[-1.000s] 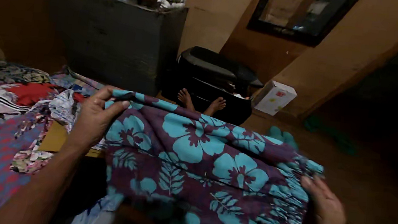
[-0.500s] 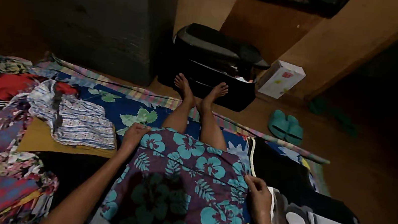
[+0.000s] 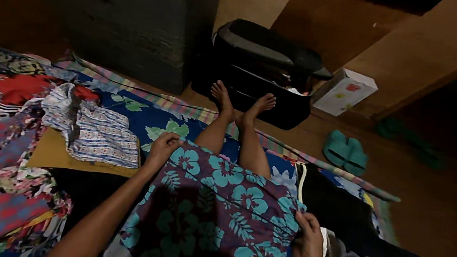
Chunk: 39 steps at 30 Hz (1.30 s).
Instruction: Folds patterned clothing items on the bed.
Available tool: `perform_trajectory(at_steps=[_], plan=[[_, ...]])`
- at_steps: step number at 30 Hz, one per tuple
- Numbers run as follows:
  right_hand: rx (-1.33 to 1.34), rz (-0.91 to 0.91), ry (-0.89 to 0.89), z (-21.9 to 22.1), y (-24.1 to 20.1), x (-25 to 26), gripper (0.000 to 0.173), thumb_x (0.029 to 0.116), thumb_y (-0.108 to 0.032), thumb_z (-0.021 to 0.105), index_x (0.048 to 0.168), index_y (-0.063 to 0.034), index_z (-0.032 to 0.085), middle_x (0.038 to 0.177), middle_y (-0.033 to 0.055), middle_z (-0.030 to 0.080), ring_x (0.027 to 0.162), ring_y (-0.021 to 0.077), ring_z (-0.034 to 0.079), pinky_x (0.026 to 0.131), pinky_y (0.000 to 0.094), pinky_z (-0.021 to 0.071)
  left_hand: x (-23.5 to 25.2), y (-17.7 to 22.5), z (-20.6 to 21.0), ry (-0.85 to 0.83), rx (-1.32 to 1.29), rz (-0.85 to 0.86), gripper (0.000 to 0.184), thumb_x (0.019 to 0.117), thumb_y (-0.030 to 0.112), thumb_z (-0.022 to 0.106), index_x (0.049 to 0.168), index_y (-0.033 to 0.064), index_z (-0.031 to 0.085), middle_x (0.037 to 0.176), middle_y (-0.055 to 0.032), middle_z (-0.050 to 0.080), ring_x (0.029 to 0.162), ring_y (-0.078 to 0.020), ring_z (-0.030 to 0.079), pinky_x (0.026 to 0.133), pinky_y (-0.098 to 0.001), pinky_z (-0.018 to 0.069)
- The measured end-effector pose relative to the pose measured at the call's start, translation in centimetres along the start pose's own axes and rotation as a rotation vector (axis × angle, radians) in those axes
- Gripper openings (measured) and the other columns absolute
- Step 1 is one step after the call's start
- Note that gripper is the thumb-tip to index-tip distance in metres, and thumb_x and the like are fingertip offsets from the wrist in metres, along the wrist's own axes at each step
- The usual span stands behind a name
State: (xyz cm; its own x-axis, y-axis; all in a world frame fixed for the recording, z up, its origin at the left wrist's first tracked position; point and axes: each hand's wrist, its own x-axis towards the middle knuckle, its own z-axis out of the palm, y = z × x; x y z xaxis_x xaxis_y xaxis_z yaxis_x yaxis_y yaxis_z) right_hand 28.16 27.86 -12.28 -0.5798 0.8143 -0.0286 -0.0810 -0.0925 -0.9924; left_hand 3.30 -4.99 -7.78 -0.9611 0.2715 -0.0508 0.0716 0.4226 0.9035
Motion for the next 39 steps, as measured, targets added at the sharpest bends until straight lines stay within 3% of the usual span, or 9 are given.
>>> perform_trajectory(at_steps=[9, 14, 17, 21, 24, 29, 33, 35, 39], plan=[[-0.034, -0.02, 0.031, 0.0, -0.1, 0.8, 0.007, 0.0994, -0.003, 0.051, 0.096, -0.0085, 0.055, 0.079, -0.0093, 0.061, 0.068, -0.0028, 0.06, 0.064, 0.0165, 0.0542, 1.7, -1.4, 0.1, 0.055, -0.269, -0.077, 0.016, 0.0999, 0.009, 0.063, 0.107, -0.0055, 0.064, 0.102, -0.0105, 0.064, 0.091, -0.0109, 0.059, 0.085, -0.0306, 0.0496], [-0.177, 0.084, 0.055, 0.4, 1.2, 1.2, 0.019, 0.1039, -0.011, 0.051, 0.114, 0.0053, 0.054, 0.096, 0.0022, 0.057, 0.08, -0.0001, 0.057, 0.074, 0.0187, 0.0507, 2.1, -2.4, 1.8, -0.041, -0.131, -0.221, 0.034, 0.1026, 0.016, 0.061, 0.124, -0.0097, 0.057, 0.114, -0.0212, 0.062, 0.099, -0.0199, 0.057, 0.091, -0.0371, 0.0458], [-0.055, 0.283, -0.012, -0.5, 0.8, 0.2, 0.035, 0.1097, -0.028, 0.042, 0.13, -0.0033, 0.054, 0.104, 0.0, 0.067, 0.087, 0.0015, 0.065, 0.076, 0.0224, 0.0567, 1.8, -1.9, 1.9, -0.044, -0.219, -0.271, 0.052, 0.1033, 0.018, 0.06, 0.143, -0.0076, 0.039, 0.13, -0.0272, 0.059, 0.117, -0.0271, 0.058, 0.101, -0.0408, 0.0458], [0.058, 0.391, -0.223, -3.0, 0.4, -0.8, 0.026, 0.1078, -0.031, 0.043, 0.116, -0.0121, 0.059, 0.088, -0.0057, 0.072, 0.075, 0.001, 0.068, 0.065, 0.0198, 0.0584, 3.2, -0.2, 1.3, -0.116, 0.145, 0.093, 0.054, 0.1046, 0.016, 0.057, 0.152, -0.0026, 0.039, 0.149, -0.0271, 0.048, 0.137, -0.0417, 0.049, 0.114, -0.0568, 0.0377], [-0.063, 0.374, -0.34, -4.2, 0.1, -1.7, 0.025, 0.0912, -0.021, 0.063, 0.113, -0.0089, 0.058, 0.082, -0.0071, 0.071, 0.064, -0.0011, 0.064, 0.056, 0.0163, 0.0536, 3.1, 3.9, 4.3, -0.326, 0.466, 0.4, 0.038, 0.1055, 0.014, 0.053, 0.139, -0.0026, 0.056, 0.142, -0.0263, 0.055, 0.136, -0.0446, 0.048, 0.114, -0.0613, 0.0339], [-0.191, 0.445, -0.453, -5.7, -0.3, -3.7, 0.005, 0.0898, -0.014, 0.062, 0.092, -0.0137, 0.066, 0.073, -0.0092, 0.068, 0.058, -0.0033, 0.059, 0.053, 0.0145, 0.0492, 4.2, 5.6, 10.9, -0.799, 0.6, 0.406, 0.054, 0.11, 0.031, 0.044, 0.153, -0.0012, 0.041, 0.149, -0.028, 0.049, 0.141, -0.0445, 0.043, 0.118, -0.0631, 0.0245], [-0.238, 0.477, -0.533, -7.7, 0.2, -5.4, 0.024, 0.0898, -0.015, 0.066, 0.113, -0.0071, 0.066, 0.089, -0.0036, 0.074, 0.077, 0.0038, 0.069, 0.072, 0.0236, 0.0591, 5.8, 5.9, 12.2, -0.908, 0.611, 0.384, 0.047, 0.1058, 0.031, 0.056, 0.136, -0.0056, 0.058, 0.131, -0.0307, 0.06, 0.127, -0.0459, 0.055, 0.109, -0.0632, 0.0375], [-0.489, 0.331, -0.419, -7.7, -0.3, -6.0, 0.022, 0.0909, -0.013, 0.067, 0.111, -0.0053, 0.062, 0.084, -0.0013, 0.067, 0.07, 0.0055, 0.063, 0.064, 0.0248, 0.0547, 6.1, 5.9, 12.4, -0.885, 0.558, 0.403, 0.042, 0.1039, 0.027, 0.06, 0.125, -0.0089, 0.063, 0.126, -0.0309, 0.062, 0.121, -0.0453, 0.058, 0.105, -0.062, 0.0405], [-0.918, -0.256, -0.265, -3.9, -3.9, -4.2, 0.058, 0.0941, -0.024, 0.069, 0.138, 0.0102, 0.052, 0.13, 0.0321, 0.059, 0.119, 0.0445, 0.059, 0.1, 0.0592, 0.0475, 5.3, 5.8, 11.9, -0.777, 0.47, 0.468, 0.035, 0.106, 0.022, 0.055, 0.12, -0.0084, 0.065, 0.123, -0.0284, 0.064, 0.119, -0.0425, 0.06, 0.104, -0.0597, 0.0424]])
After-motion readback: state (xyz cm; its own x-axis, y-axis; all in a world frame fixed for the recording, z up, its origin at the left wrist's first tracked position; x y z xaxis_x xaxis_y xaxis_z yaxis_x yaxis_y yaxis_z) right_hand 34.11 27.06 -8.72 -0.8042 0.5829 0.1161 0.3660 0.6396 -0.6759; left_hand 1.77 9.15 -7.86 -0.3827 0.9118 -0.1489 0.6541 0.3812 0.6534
